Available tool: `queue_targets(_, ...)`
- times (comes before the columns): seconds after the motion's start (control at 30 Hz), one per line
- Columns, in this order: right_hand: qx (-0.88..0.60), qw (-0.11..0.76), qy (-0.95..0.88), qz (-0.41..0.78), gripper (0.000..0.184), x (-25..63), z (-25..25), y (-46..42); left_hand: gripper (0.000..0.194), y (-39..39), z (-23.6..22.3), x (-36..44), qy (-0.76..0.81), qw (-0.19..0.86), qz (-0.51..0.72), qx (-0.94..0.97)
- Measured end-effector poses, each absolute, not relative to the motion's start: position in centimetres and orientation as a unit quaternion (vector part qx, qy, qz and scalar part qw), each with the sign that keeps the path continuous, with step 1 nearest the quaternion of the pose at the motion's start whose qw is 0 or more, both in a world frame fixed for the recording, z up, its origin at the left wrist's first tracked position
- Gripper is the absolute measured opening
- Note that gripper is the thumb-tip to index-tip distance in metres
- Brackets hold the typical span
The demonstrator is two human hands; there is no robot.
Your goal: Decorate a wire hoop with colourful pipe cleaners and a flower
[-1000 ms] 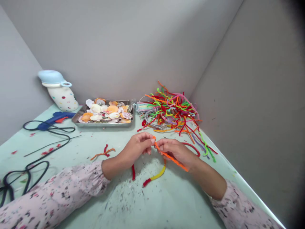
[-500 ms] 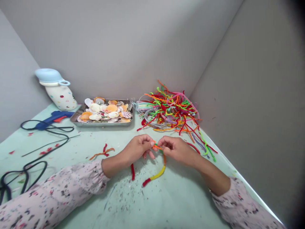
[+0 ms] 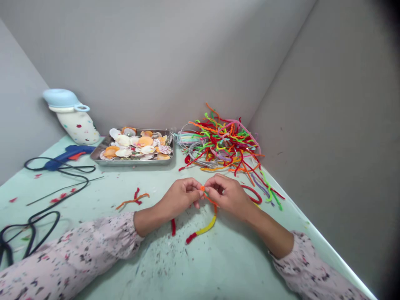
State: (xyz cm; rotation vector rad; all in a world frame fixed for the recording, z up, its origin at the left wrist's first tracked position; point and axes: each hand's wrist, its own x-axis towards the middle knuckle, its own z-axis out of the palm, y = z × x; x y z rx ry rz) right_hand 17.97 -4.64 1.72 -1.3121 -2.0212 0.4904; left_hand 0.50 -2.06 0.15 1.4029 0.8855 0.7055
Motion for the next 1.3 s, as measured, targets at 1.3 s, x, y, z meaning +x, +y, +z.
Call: queue_targets(1.3,-0.536,0.343,-0.711,0.298,0.012,17.3,1.4,-5.1,0.016,-1.9,0.3,0.4,0.362,0.653,0.348,0.566)
